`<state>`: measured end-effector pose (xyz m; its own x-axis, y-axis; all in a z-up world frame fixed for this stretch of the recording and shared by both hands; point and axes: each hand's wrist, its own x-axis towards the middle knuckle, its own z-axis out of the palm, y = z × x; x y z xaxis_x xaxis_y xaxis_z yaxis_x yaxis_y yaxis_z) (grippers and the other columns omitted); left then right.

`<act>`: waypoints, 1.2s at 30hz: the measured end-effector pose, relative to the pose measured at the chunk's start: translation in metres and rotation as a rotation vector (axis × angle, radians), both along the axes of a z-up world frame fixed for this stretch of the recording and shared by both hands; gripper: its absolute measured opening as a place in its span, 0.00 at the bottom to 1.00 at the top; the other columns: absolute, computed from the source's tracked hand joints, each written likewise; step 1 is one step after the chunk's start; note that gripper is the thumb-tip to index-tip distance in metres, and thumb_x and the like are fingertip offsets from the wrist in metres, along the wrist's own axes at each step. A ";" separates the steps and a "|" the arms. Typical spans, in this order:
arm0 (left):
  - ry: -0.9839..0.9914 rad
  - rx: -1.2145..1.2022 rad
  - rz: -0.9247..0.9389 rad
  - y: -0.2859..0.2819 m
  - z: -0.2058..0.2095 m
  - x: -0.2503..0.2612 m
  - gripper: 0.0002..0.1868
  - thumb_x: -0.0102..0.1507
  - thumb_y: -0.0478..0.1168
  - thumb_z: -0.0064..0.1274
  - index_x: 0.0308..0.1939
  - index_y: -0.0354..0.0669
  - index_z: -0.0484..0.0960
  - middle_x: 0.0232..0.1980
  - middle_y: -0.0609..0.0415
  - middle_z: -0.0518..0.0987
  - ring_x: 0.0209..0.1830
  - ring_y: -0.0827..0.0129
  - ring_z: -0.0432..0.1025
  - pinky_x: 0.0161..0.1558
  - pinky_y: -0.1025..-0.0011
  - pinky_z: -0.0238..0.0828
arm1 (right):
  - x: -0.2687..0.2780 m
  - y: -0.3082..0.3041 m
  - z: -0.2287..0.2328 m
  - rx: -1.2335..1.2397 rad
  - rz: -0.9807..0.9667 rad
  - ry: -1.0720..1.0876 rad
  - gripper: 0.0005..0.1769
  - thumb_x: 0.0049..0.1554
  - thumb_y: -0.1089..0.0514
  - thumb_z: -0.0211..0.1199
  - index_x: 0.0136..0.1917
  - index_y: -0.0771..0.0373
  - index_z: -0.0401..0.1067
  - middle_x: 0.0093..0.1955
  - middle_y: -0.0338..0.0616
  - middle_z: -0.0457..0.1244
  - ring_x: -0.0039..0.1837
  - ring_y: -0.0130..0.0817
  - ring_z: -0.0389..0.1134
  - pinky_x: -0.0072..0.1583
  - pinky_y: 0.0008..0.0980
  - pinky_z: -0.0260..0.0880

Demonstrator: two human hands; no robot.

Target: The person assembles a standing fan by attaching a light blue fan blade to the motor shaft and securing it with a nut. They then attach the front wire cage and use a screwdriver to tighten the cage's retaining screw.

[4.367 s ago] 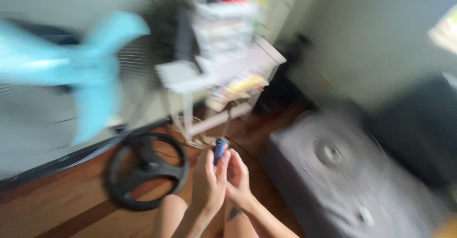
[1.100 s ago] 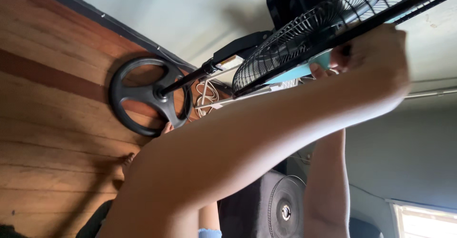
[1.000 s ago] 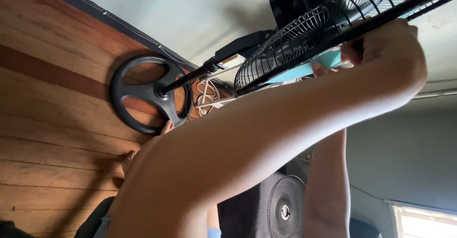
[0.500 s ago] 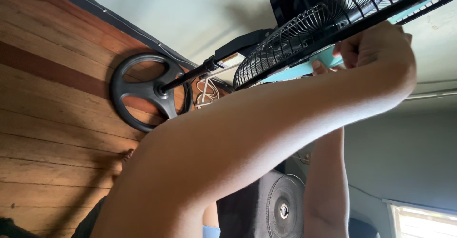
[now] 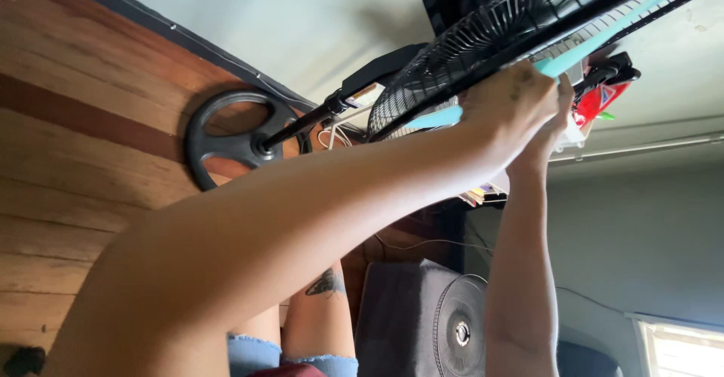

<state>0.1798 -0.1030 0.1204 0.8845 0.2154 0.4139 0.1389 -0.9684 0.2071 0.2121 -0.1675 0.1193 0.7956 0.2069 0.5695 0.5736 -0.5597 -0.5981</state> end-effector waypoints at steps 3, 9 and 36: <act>0.129 0.336 -0.187 0.045 0.000 -0.021 0.25 0.70 0.38 0.53 0.69 0.27 0.71 0.52 0.46 0.80 0.49 0.67 0.75 0.55 0.65 0.75 | 0.005 -0.006 0.000 -0.009 -0.022 0.050 0.40 0.64 0.60 0.58 0.83 0.53 0.43 0.64 0.51 0.59 0.62 0.36 0.66 0.63 0.38 0.72; -0.088 0.120 -0.119 0.059 0.048 -0.016 0.26 0.69 0.37 0.53 0.69 0.28 0.70 0.53 0.45 0.80 0.49 0.66 0.75 0.54 0.65 0.75 | 0.016 -0.013 0.000 -0.048 -0.030 0.169 0.41 0.63 0.59 0.58 0.83 0.53 0.42 0.64 0.51 0.59 0.62 0.36 0.66 0.64 0.39 0.72; -0.221 -0.048 -0.110 0.074 0.033 -0.007 0.27 0.67 0.35 0.53 0.70 0.28 0.68 0.55 0.43 0.78 0.50 0.61 0.76 0.49 0.63 0.75 | 0.020 -0.007 -0.003 -0.105 0.021 0.276 0.46 0.62 0.58 0.59 0.84 0.51 0.36 0.66 0.52 0.58 0.63 0.37 0.66 0.65 0.42 0.71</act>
